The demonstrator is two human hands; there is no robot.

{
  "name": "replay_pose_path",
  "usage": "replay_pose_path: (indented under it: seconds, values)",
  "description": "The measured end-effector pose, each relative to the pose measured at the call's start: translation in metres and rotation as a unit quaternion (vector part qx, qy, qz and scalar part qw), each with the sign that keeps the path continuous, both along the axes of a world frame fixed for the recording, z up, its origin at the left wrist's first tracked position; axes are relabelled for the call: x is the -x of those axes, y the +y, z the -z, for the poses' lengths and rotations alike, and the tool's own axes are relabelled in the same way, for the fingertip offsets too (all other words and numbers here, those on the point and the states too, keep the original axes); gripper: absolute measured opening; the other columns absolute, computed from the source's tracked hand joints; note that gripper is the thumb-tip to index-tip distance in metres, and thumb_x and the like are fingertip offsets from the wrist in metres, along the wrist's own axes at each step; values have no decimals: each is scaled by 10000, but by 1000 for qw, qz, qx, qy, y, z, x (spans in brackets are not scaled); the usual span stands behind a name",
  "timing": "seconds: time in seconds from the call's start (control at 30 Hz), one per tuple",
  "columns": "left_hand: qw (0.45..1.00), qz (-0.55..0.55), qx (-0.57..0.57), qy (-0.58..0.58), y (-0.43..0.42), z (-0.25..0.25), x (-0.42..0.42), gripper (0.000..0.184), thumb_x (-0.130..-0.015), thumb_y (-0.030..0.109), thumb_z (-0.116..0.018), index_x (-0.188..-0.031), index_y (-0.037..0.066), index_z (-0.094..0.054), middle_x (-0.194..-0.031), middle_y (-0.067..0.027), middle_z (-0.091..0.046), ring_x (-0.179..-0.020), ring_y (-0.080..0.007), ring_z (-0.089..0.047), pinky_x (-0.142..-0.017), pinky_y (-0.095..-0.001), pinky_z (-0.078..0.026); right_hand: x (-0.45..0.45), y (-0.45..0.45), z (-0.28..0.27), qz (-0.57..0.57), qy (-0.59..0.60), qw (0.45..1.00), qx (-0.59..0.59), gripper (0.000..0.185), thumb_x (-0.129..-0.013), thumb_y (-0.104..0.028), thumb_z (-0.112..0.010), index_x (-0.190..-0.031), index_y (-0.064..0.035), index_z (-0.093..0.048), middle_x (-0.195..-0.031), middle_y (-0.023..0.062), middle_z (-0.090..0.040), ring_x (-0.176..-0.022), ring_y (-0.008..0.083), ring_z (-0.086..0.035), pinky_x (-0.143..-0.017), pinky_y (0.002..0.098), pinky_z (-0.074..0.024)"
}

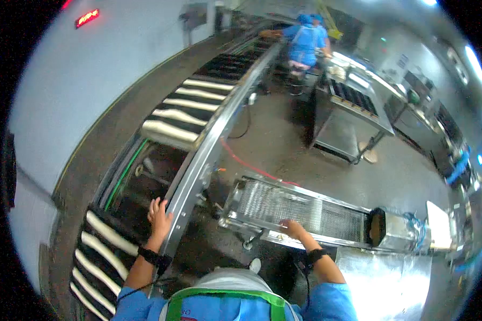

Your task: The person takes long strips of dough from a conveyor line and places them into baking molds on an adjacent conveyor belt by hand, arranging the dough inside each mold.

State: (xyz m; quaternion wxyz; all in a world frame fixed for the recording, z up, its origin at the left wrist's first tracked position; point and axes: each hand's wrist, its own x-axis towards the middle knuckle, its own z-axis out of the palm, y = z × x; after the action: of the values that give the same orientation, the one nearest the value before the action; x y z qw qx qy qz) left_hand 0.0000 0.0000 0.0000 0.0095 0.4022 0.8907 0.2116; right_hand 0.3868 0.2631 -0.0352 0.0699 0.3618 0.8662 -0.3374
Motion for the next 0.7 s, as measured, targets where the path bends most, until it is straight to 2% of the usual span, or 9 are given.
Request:
replay_pose_path:
  seconds: [0.07,0.1,0.17,0.2,0.27,0.33,0.43,0.5,0.7]
  values:
    - [1000,10,2,16,14,2,11,505,-687,150,-578,-1144,53,-385,-1270,-129,-289,-1215,-294,-187,-936,-490,-185,-3,-15,19,6,17,1000,5,256,-733,-241,-568,-925,-72,-579,-861,113,-596,-780,279,-560,-704,353,-438]
    - [994,32,0,107,41,-22,13,510,-690,159,-575,-1152,61,-383,-1275,-137,-284,-1218,-294,-186,-944,-472,-185,-6,-4,20,-38,38,997,-62,289,-726,-250,-572,-957,-76,-562,-897,100,-583,-845,283,-528,-738,357,-420]
    - [989,55,9,134,59,-11,12,513,-698,176,-570,-1162,66,-380,-1283,-140,-273,-1221,-298,-179,-951,-468,-180,-31,-11,42,45,63,994,-77,348,-715,-243,-581,-1020,-86,-523,-961,103,-551,-943,287,-472,-788,374,-389]
    - [995,82,-37,39,102,26,-93,513,-698,176,-570,-1162,66,-380,-1283,-140,-273,-1221,-298,-179,-951,-468,-180,-149,15,-35,101,-57,985,-127,417,-709,-233,-582,-1087,-97,-474,-974,121,-520,-981,303,-433,-823,402,-361]
    - [989,107,68,77,94,-11,-36,511,-702,178,-568,-1166,70,-383,-1291,-133,-262,-1224,-300,-169,-954,-470,-176,-103,-18,34,156,14,978,-138,436,-696,-233,-588,-1095,-119,-454,-1063,131,-451,-1013,331,-402,-816,426,-375]
    - [983,142,114,21,116,-25,-59,456,-743,182,-548,-1158,71,-393,-1307,-133,-230,-1235,-301,-126,-953,-488,-167,-125,-32,-4,231,-38,963,-131,457,-680,-209,-588,-1103,-133,-434,-1151,115,-396,-1070,316,-368,-815,454,-382]
    - [970,211,124,4,142,-5,-68,407,-782,183,-523,-1153,75,-398,-1319,-130,-203,-1241,-301,-95,-947,-505,-161,-170,-41,-4,293,-36,941,-166,509,-675,-141,-563,-1155,-131,-393,-1232,101,-340,-1128,299,-328,-838,462,-370]
    - [970,172,170,-28,162,-19,-98,406,-780,177,-527,-1150,70,-400,-1321,-126,-199,-1243,-302,-91,-949,-498,-160,-194,-45,-1,329,-50,926,-177,628,-643,-142,-610,-1208,-164,-337,-1273,85,-290,-1161,306,-285,-845,481,-350]
    - [960,189,201,-50,206,-4,-160,412,-741,189,-565,-1115,81,-428,-1318,-117,-210,-1239,-287,-115,-945,-500,-170,-245,-41,3,298,-106,909,-271,636,-668,-157,-558,-1247,-144,-296,-1304,76,-276,-1194,286,-265,-832,420,-366]
